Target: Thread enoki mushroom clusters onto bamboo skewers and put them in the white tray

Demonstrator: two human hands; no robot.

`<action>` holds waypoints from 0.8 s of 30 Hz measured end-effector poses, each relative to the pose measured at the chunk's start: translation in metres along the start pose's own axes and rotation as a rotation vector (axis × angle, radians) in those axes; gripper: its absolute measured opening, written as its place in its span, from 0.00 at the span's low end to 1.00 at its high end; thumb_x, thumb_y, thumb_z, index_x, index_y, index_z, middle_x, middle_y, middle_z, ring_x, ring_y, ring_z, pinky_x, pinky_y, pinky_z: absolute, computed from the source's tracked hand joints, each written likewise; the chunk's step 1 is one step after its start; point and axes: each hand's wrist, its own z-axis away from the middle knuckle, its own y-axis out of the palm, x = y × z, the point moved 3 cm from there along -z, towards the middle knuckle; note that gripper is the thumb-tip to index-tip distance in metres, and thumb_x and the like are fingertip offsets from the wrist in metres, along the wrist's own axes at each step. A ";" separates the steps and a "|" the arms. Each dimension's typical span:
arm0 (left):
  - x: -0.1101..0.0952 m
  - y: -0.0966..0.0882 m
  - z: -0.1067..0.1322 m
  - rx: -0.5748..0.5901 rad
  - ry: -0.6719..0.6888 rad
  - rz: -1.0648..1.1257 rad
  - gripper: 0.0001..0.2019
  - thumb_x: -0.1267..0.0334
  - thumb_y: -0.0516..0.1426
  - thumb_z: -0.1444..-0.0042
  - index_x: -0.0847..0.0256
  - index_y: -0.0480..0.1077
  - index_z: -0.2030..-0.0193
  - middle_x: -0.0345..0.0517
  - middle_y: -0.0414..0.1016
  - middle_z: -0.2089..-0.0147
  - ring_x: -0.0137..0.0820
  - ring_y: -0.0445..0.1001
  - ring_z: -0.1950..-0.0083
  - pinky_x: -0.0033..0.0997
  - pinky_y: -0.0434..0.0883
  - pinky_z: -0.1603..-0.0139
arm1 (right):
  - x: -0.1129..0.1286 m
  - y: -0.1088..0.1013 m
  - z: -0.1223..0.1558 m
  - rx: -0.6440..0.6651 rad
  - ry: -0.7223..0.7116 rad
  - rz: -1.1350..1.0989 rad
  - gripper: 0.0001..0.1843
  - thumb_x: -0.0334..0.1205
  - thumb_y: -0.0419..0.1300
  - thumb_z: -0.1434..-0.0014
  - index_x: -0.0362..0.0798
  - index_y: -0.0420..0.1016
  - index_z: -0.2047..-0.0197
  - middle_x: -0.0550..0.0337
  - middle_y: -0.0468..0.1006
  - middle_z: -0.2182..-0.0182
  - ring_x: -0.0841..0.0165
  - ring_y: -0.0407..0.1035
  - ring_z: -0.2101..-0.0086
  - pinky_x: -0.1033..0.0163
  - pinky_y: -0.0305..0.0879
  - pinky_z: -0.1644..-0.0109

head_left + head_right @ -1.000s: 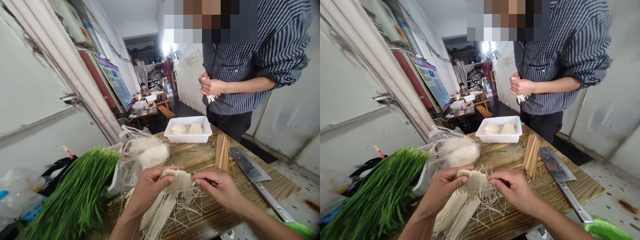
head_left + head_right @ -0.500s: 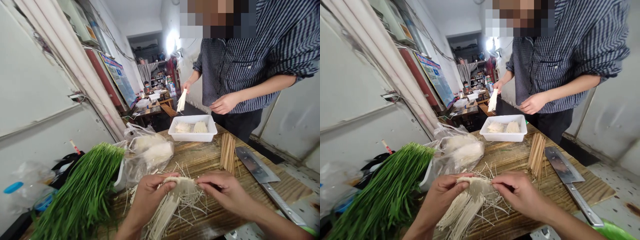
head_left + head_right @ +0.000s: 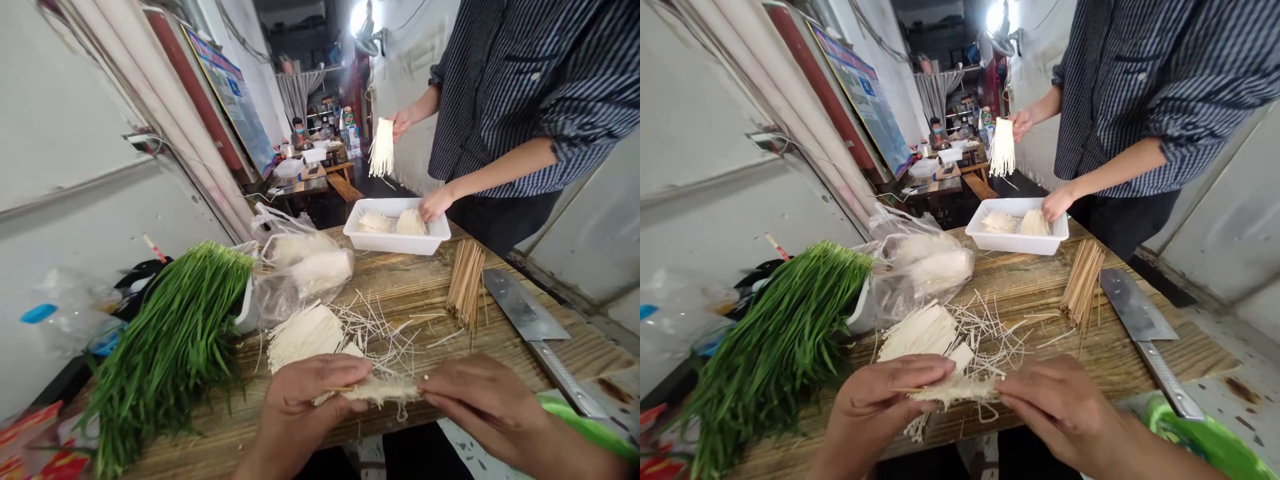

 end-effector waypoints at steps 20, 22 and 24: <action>0.002 0.007 0.010 -0.108 -0.100 0.080 0.19 0.79 0.62 0.56 0.50 0.78 0.61 0.44 0.81 0.63 0.35 0.80 0.63 0.28 0.77 0.62 | -0.004 0.004 0.014 0.169 0.035 0.007 0.14 0.30 0.52 0.37 0.48 0.67 0.48 0.57 0.78 0.66 0.69 0.74 0.65 0.67 0.70 0.64; 0.002 0.006 0.010 -0.121 -0.093 0.064 0.19 0.78 0.62 0.55 0.49 0.78 0.61 0.43 0.81 0.64 0.34 0.80 0.63 0.28 0.77 0.62 | -0.005 0.006 0.015 0.195 0.127 0.022 0.16 0.32 0.54 0.38 0.50 0.67 0.47 0.57 0.78 0.62 0.69 0.73 0.63 0.66 0.71 0.62; 0.003 0.006 0.012 -0.123 -0.092 0.049 0.19 0.78 0.62 0.55 0.49 0.78 0.61 0.43 0.81 0.63 0.34 0.80 0.63 0.28 0.78 0.62 | -0.006 0.007 0.016 0.263 0.207 0.037 0.21 0.38 0.57 0.40 0.51 0.63 0.43 0.56 0.77 0.58 0.67 0.73 0.60 0.65 0.71 0.58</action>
